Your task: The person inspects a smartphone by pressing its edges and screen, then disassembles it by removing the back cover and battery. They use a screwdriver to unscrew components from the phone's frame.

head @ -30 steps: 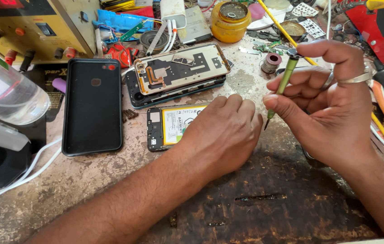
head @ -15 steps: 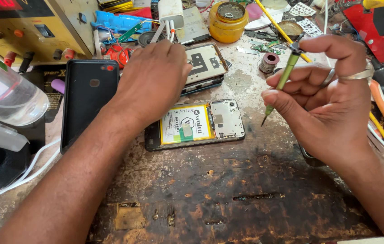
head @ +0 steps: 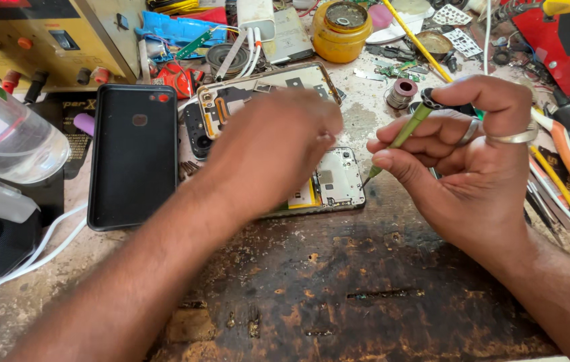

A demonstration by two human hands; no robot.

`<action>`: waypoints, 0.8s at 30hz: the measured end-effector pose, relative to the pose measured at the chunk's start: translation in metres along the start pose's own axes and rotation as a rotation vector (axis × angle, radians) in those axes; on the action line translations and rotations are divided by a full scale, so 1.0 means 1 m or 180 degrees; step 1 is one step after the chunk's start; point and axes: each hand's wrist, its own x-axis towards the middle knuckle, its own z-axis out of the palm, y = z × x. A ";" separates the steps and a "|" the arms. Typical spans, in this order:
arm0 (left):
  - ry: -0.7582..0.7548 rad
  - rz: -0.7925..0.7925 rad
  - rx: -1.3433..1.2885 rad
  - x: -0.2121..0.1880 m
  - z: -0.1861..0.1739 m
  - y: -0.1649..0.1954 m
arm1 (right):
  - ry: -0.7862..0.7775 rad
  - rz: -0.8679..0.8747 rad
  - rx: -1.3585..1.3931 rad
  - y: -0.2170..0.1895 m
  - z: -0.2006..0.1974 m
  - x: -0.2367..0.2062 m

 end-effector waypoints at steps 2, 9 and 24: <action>-0.0383 0.0080 -0.0187 -0.005 0.000 0.012 | -0.0075 -0.0180 -0.0268 0.001 -0.001 -0.001; -0.0708 -0.0166 -0.0528 -0.007 0.000 0.023 | 0.0052 -0.0072 -0.0818 0.007 0.002 -0.003; -0.0556 -0.0018 -0.0853 -0.009 0.008 0.008 | -0.0718 -0.0243 -0.0151 0.001 -0.006 0.020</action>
